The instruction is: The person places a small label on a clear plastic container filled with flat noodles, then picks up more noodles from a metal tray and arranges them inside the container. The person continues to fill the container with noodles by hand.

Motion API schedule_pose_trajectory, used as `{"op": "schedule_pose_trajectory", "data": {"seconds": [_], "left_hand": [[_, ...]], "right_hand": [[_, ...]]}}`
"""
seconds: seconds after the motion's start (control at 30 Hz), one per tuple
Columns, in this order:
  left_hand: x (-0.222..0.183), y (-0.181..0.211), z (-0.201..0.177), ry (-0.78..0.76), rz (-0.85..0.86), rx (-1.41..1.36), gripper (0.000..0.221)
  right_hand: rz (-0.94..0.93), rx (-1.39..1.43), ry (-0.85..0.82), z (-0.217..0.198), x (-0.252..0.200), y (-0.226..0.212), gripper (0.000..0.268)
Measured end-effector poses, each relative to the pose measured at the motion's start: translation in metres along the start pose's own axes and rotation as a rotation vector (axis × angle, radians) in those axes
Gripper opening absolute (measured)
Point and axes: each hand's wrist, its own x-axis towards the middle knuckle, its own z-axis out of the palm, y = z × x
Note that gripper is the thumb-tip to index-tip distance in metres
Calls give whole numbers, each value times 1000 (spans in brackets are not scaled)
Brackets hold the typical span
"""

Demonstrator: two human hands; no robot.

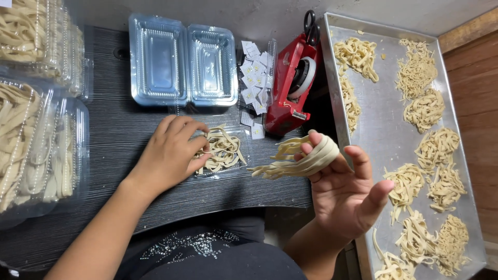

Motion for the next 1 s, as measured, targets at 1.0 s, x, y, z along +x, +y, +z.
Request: {"op": "schedule_pose_trajectory", "data": {"seconds": [1.0], "left_hand": [[-1,64,-62,190,86,-326,12]], "right_hand": [[322,57,-57,40,28,49,60]]}}
